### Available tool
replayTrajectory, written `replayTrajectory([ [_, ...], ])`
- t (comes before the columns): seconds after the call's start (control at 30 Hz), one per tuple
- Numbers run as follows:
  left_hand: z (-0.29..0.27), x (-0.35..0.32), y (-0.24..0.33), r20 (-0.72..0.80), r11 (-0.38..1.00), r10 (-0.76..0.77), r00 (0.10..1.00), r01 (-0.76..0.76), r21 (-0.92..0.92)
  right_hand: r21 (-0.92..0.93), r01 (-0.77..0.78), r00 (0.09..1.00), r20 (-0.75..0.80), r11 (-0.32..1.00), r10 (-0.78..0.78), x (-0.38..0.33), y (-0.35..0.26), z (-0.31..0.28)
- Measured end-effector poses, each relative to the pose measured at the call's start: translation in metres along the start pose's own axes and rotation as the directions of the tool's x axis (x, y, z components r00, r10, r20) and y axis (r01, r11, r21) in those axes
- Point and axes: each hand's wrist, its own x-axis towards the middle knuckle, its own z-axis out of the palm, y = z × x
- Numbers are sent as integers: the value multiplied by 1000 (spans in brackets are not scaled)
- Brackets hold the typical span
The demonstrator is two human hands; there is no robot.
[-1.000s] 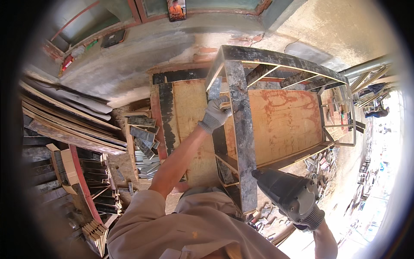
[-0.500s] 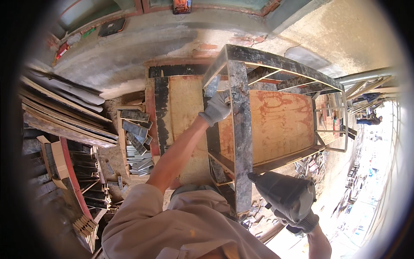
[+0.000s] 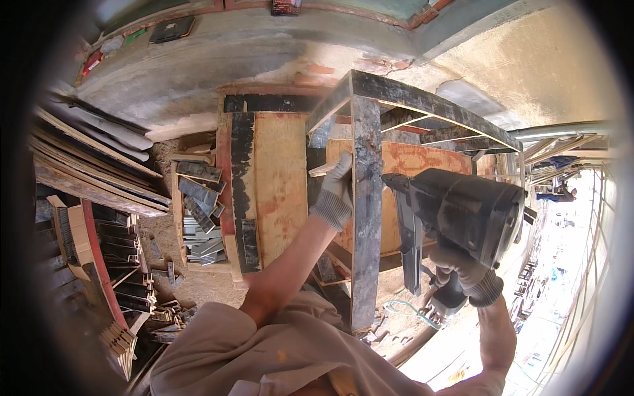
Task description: The person assembles a wooden frame by positioning planks and securing them with a nail gun and hammer. They repeatedly align pieces, drive nails, and adjust the frame on a workbench in a workshop.
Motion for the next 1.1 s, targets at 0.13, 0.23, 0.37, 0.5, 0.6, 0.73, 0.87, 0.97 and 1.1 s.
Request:
replayTrajectory([
  [0.13, -6, 1, -2, 98, 996, -24, 995, 32, -82, -84, 125, 990, 81, 989, -118, 18, -2, -3],
  [0.23, -7, -2, -3, 61, 998, -12, 998, 15, -54, -80, 73, 995, 70, 994, -67, 25, -5, -6],
  [0.37, -2, -2, -2, 66, 998, -12, 998, 16, -68, -188, 145, 987, 102, 971, -127, 34, -14, -4],
  [0.5, 1, -1, -2, 82, 996, 0, 997, 7, -86, -176, 213, 965, 193, 961, -178, 44, -27, 3],
  [0.6, -1, 1, -3, 17, 996, 19, 1000, -17, -91, 12, 23, 966, 256, 1000, -25, 50, -37, 10],
  [0.73, -2, 2, -4, -15, 996, 31, 999, -32, -77, -137, -20, 989, 143, 990, 40, 55, -47, 17],
  [0.87, 1, 1, -4, -72, 997, 39, 997, -44, -63, -80, -89, 989, 108, 993, 97, 61, -49, 21],
  [0.97, 7, -2, -3, -58, 998, 48, 997, -51, -48, -102, -86, 986, 135, 991, 100, 63, -52, 21],
  [1.1, 13, -5, -2, -86, 998, 48, 995, -52, -38, -125, -120, 986, 103, 985, 133, 63, -54, 21],
])
